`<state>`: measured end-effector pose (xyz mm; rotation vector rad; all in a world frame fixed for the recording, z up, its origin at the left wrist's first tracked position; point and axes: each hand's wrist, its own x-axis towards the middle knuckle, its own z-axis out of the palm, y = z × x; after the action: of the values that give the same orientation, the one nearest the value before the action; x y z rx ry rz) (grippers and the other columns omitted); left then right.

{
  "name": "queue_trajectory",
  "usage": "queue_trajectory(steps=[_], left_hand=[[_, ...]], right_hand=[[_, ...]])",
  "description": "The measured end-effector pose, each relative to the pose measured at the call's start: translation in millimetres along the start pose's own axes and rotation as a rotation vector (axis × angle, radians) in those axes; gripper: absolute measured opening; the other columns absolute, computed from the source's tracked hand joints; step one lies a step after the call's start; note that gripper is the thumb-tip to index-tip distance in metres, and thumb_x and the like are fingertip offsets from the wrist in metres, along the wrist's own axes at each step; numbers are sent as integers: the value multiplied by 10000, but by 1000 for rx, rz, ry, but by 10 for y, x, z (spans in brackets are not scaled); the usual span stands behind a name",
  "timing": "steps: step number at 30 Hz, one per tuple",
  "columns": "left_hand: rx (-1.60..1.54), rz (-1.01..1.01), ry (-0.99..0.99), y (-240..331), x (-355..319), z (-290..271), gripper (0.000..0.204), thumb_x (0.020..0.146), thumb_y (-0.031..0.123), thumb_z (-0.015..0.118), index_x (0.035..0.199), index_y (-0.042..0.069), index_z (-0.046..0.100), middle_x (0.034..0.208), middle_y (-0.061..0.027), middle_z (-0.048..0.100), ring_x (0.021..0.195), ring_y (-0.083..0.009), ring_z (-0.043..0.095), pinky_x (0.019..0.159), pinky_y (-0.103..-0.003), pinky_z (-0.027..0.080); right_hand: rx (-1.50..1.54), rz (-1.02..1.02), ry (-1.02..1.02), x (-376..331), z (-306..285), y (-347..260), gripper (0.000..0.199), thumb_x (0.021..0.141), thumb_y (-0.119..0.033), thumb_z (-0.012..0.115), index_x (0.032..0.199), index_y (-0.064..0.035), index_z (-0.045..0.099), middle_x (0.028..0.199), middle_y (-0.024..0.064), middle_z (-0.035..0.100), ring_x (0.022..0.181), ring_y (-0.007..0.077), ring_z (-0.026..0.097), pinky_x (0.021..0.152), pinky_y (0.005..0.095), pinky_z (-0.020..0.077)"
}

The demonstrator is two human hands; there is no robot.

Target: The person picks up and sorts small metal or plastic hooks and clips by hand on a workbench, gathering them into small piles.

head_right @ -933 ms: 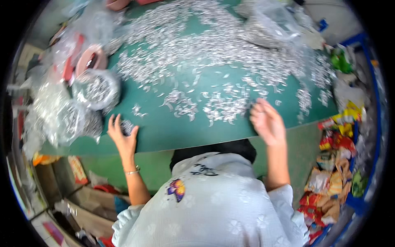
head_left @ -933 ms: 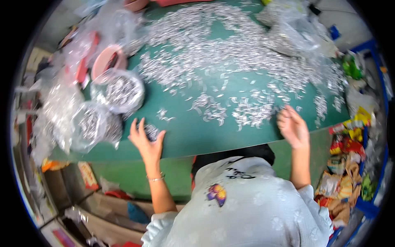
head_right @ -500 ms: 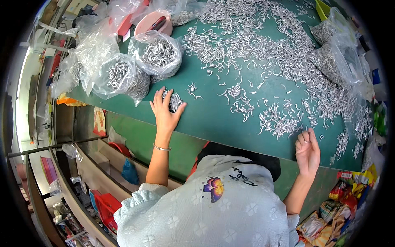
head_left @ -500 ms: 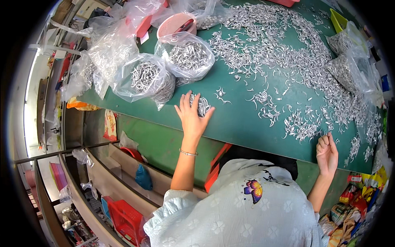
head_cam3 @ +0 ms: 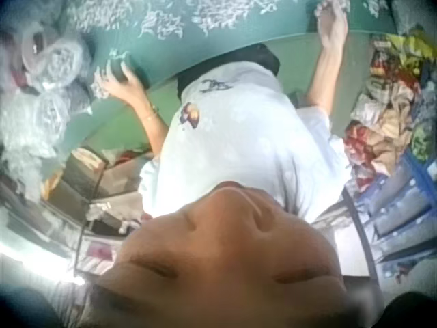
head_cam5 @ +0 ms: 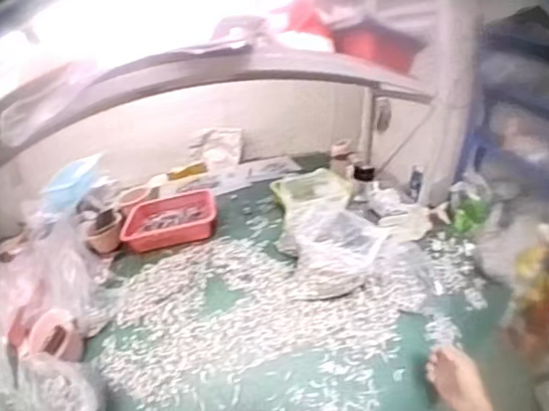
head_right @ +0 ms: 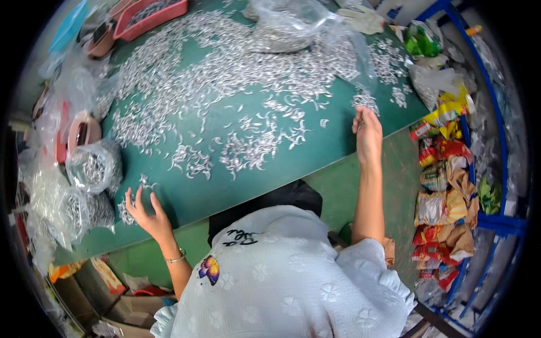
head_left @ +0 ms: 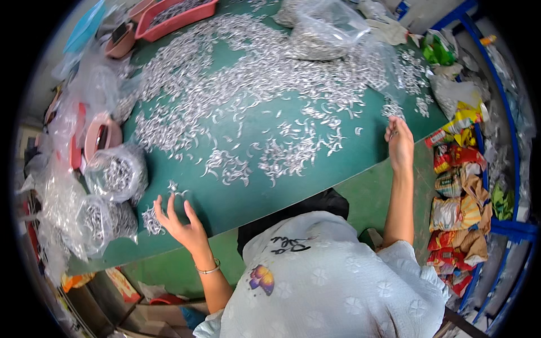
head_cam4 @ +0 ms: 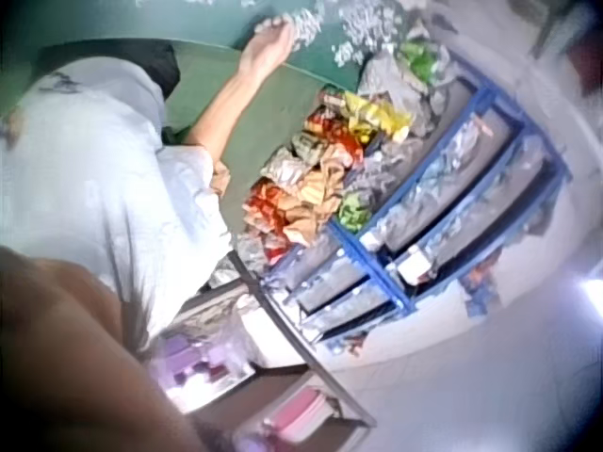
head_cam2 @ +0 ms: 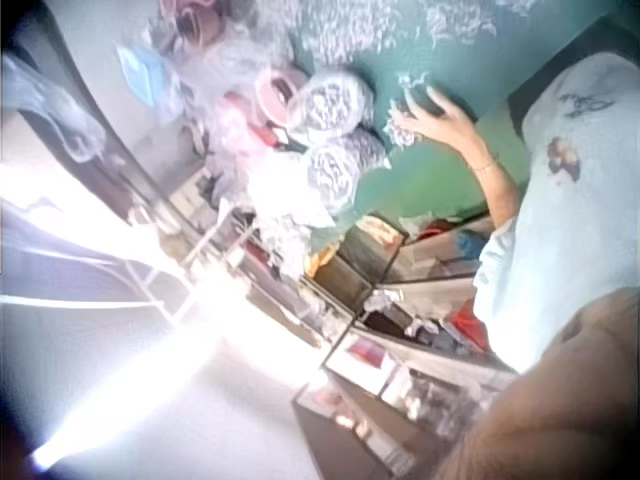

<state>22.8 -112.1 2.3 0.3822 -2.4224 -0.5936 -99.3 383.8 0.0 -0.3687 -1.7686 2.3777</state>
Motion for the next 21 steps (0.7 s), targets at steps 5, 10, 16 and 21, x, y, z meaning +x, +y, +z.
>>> queue_trajectory(steps=[5, 10, 16, 21], left_hand=[[-145, 12, -143, 316, -136, 228, 349, 806, 30, 641, 1149, 26, 576, 1309, -200, 445, 1269, -387, 390, 1045, -456, 315], [-67, 142, -424, 659, -180, 328, 573, 759, 144, 734, 1275, 55, 502, 1404, -175, 385, 1317, -413, 310, 1077, -520, 231], [-122, 449, -656, 1205, -29, 630, 551, 743, 168, 729, 1253, 104, 530, 1385, -114, 410, 1301, -386, 329, 1064, -566, 237], [-227, 350, -535, 917, -68, 742, 295, 783, 29, 643, 1070, 75, 593, 1130, -82, 544, 1121, -282, 507, 1063, -550, 255]], right_hand=[[-1613, -737, 186, 353, 13, 63, 134, 901, -121, 529, 980, -29, 584, 949, 150, 543, 929, 334, 502, 819, 412, 401], [-1613, -819, 183, 33, 381, 117, 239, 832, -156, 614, 1049, -59, 595, 1127, 119, 546, 1109, 332, 460, 936, 470, 329], [-1291, -646, -629, -783, 1461, 350, 549, 724, -266, 750, 1184, -56, 538, 1329, 153, 417, 1259, 379, 358, 1008, 530, 281], [-1079, -644, -646, -857, 1591, 687, 393, 740, -142, 717, 1098, -48, 583, 1198, 133, 495, 1159, 343, 433, 955, 471, 336]])
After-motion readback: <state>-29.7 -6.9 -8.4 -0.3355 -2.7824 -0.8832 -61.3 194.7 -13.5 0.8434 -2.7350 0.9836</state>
